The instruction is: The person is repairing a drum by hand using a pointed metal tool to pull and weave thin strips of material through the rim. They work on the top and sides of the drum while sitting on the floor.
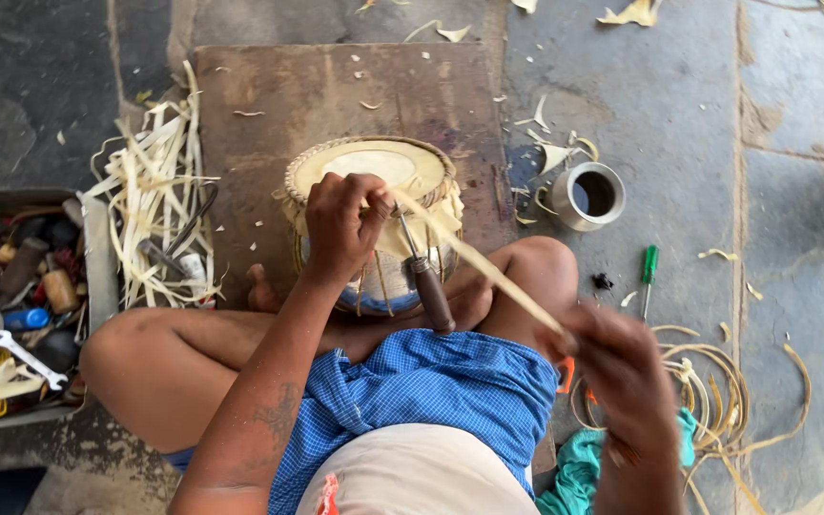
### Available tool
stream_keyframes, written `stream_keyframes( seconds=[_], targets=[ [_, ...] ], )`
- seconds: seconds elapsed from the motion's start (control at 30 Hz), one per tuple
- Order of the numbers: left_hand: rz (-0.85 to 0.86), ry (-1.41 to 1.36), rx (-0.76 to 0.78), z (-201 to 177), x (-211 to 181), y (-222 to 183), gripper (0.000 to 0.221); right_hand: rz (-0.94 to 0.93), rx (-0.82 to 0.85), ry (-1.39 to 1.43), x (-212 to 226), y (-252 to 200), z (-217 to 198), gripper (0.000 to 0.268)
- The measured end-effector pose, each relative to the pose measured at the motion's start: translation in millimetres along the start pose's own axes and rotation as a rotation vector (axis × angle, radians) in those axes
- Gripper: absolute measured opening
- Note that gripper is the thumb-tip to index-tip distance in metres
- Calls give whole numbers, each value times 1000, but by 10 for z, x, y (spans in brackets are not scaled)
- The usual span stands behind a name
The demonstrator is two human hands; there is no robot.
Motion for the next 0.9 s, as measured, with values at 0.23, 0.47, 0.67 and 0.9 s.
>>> stream_keyframes(
  seconds=[0.23, 0.47, 0.67, 0.9],
  targets=[
    [-172, -35, -27, 58, 87, 54, 14, 18, -74, -58, -373, 1339, 723, 21],
    [-274, -294, 173, 30, 163, 99, 24, -363, -226, -491, -81, 1655, 1121, 11],
    [-191, -313, 130, 11, 64, 135, 18, -483, -189, -527, 6, 1583, 1168, 14],
    [-253, -226, 26, -36, 74, 67, 18, -157, -201, -480, -215, 1325, 1096, 23]
  ],
)
Point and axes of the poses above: each hand's wrist, its own y-axis towards the middle knuckle, its own z-axis out of the palm, x = y × z, the point moved 8 cm from there along y, towards the middle knuckle, and after that the axes turned 9 degrees about -y, right-handed, at the moved point
